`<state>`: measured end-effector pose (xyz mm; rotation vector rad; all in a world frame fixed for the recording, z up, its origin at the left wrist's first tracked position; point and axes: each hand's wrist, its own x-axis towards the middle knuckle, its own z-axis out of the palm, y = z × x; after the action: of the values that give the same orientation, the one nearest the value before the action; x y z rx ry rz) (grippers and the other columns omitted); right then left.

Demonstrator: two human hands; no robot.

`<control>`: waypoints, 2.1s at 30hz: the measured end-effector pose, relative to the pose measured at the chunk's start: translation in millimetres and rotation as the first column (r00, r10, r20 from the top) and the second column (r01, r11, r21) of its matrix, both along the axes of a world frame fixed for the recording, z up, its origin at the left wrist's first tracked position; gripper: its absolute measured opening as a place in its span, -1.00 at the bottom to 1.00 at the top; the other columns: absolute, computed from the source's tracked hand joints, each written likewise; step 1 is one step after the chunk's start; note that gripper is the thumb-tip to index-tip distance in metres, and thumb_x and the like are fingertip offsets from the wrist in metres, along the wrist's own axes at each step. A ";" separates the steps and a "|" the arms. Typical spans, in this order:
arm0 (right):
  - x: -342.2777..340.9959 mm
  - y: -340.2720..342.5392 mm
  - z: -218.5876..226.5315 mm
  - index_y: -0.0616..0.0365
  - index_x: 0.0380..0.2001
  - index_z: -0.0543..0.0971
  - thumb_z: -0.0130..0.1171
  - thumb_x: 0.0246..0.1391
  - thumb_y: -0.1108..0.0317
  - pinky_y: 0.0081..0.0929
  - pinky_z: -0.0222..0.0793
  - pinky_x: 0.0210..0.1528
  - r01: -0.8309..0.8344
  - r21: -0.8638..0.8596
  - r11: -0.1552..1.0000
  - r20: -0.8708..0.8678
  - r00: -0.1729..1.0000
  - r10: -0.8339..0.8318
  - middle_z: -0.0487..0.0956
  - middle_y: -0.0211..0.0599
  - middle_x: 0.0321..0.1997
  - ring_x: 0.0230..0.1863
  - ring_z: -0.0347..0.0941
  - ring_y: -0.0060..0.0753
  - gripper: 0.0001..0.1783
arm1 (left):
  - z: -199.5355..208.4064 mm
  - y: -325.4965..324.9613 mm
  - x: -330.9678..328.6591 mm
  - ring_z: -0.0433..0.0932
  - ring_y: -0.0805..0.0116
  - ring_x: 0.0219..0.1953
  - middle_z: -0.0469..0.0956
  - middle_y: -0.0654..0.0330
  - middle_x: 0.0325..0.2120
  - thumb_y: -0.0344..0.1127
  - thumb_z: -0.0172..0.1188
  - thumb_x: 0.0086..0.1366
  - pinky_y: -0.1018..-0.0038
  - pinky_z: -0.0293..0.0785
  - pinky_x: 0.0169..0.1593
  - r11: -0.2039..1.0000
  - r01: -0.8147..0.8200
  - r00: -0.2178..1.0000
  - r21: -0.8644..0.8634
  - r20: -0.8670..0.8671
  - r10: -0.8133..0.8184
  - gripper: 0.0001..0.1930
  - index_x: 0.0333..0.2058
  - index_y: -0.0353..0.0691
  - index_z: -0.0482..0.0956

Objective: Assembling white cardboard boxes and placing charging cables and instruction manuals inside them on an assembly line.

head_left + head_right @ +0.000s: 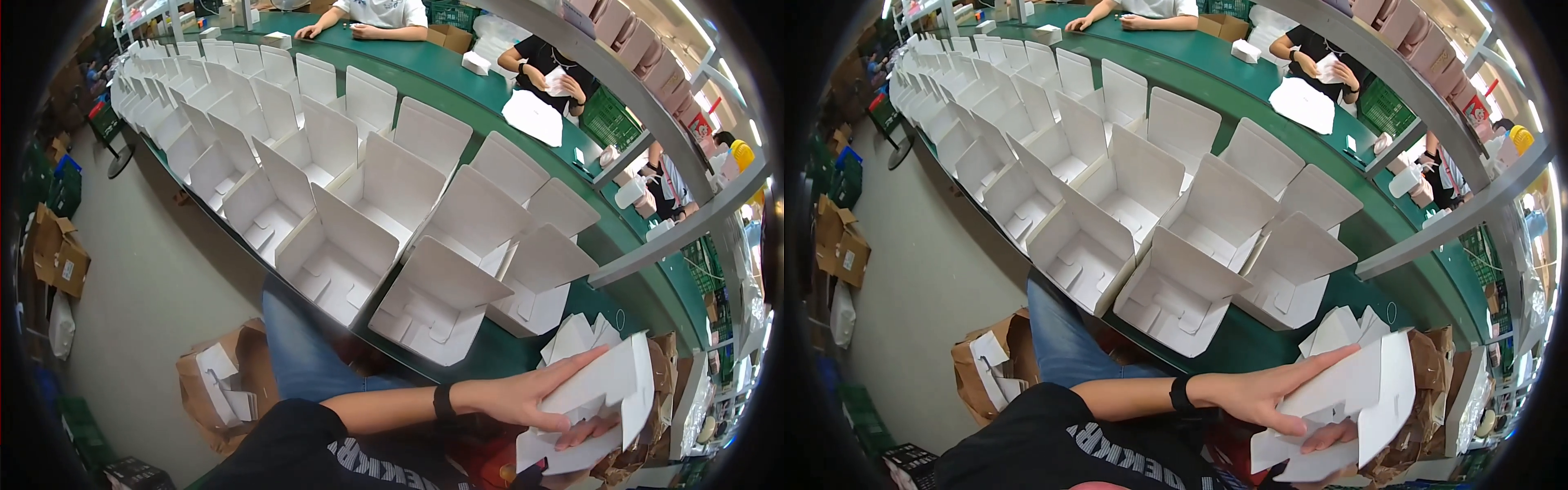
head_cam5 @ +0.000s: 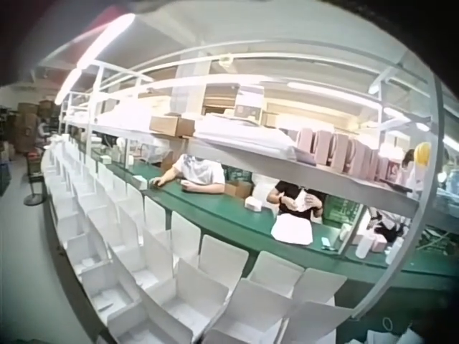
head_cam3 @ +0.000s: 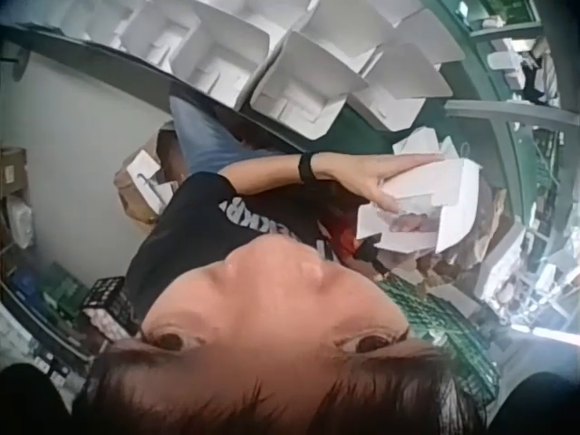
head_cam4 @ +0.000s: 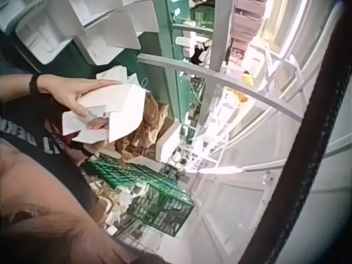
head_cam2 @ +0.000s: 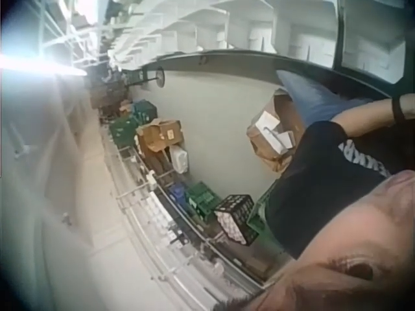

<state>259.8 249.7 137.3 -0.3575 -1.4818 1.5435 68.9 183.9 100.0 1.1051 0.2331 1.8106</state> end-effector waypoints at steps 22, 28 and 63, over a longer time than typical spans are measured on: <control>24.4 9.5 -24.6 0.34 0.48 0.17 0.40 0.11 0.33 -0.19 0.22 0.46 0.243 0.399 0.884 0.278 0.887 -0.369 0.07 0.12 0.64 0.49 0.29 -0.11 -0.05 | 16.5 28.5 27.9 0.16 0.00 0.48 0.19 -0.09 0.42 -0.51 0.37 0.22 0.13 0.20 0.46 0.778 -0.627 0.673 -0.038 -0.529 0.517 -0.04 0.50 -0.22 -0.02; 28.7 10.1 -18.3 0.39 0.43 0.26 0.16 0.25 0.40 -0.23 0.21 0.47 0.392 0.235 0.890 0.211 0.873 -0.440 0.13 0.15 0.61 0.48 0.30 -0.12 -0.28 | 30.4 24.1 11.1 0.15 -0.25 0.42 0.27 0.01 0.38 -0.45 0.51 0.00 -0.05 0.16 0.45 0.694 -0.519 0.208 0.498 -0.714 0.668 -0.23 0.26 0.12 0.57; 103.5 33.2 -30.6 0.49 0.37 0.33 0.58 0.00 0.19 -0.23 0.26 0.44 -0.497 -0.033 0.867 0.070 0.865 0.498 0.49 0.03 0.38 0.39 0.41 -0.09 -0.01 | -42.7 -5.0 33.7 0.28 -0.34 0.37 0.13 -0.16 0.37 -0.25 0.59 -0.04 -0.19 0.23 0.46 0.657 -0.393 0.048 0.644 -0.699 0.714 -0.05 0.38 0.30 0.37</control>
<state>363.3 282.9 106.7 -0.0336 -1.7129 1.9622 102.6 178.9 57.3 2.5437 1.3604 1.5438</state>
